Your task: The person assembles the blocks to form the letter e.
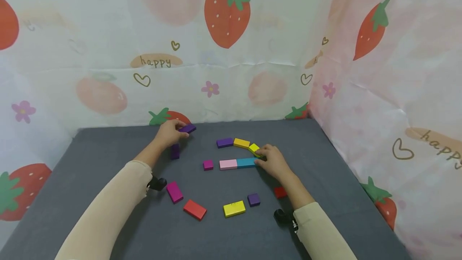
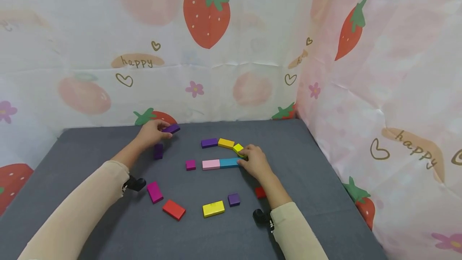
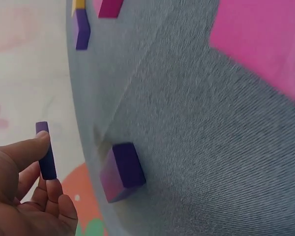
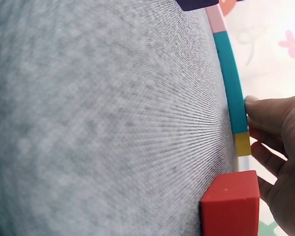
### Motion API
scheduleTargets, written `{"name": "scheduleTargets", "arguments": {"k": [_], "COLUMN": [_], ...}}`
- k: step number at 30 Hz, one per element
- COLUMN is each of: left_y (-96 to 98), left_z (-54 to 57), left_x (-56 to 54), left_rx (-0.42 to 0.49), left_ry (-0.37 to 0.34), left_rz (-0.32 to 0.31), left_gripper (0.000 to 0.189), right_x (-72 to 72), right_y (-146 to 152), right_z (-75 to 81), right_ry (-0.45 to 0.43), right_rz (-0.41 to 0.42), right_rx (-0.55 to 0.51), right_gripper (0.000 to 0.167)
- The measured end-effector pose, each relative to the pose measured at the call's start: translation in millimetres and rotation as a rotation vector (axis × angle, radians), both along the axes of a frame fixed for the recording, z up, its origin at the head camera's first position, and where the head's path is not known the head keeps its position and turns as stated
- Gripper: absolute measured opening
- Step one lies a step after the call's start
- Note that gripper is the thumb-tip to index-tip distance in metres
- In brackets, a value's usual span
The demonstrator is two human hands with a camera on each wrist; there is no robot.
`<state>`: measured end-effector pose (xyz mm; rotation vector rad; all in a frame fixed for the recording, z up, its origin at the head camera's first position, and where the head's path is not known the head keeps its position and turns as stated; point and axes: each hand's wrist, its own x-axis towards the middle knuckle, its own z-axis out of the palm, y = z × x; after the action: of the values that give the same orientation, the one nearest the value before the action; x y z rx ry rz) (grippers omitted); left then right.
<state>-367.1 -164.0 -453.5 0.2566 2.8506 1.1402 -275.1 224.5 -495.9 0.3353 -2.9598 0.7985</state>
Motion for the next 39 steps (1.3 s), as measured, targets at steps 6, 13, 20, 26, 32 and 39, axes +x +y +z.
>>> {"name": "scheduleTargets", "arguments": {"k": [6,13,20,26,32,39], "left_y": [8.1,19.9,32.4,44.6,56.4,66.7], "left_z": [3.3,7.8,5.2,-3.1,-10.4,-17.3], "left_x": [10.7,24.0,33.8,39.0,45.0,47.3], "left_rx": [-0.004,0.007,0.028,0.032,0.055,0.069], "left_ry": [0.013,0.031,0.021,0.016,-0.001,-0.004], "left_rz": [-0.026,-0.028,-0.042,-0.036,-0.027,-0.018], "left_gripper": [0.052,0.05,0.049,0.048,0.046,0.045], "right_x": [0.1,0.3,-0.3,-1.1,-0.9,0.2], "right_y": [1,2,3,3,3,1], "right_z": [1.1,3.0,3.0,0.4,-0.3,-0.4], "right_ry": [-0.009,0.001,0.003,0.008,0.011,0.006], "right_rz": [-0.004,0.008,0.011,0.011,0.016,0.016], "right_rx": [-0.012,-0.005,-0.011,-0.012,-0.009,-0.011], "right_gripper": [0.038,0.039,0.038,0.039,0.039,0.039]}}
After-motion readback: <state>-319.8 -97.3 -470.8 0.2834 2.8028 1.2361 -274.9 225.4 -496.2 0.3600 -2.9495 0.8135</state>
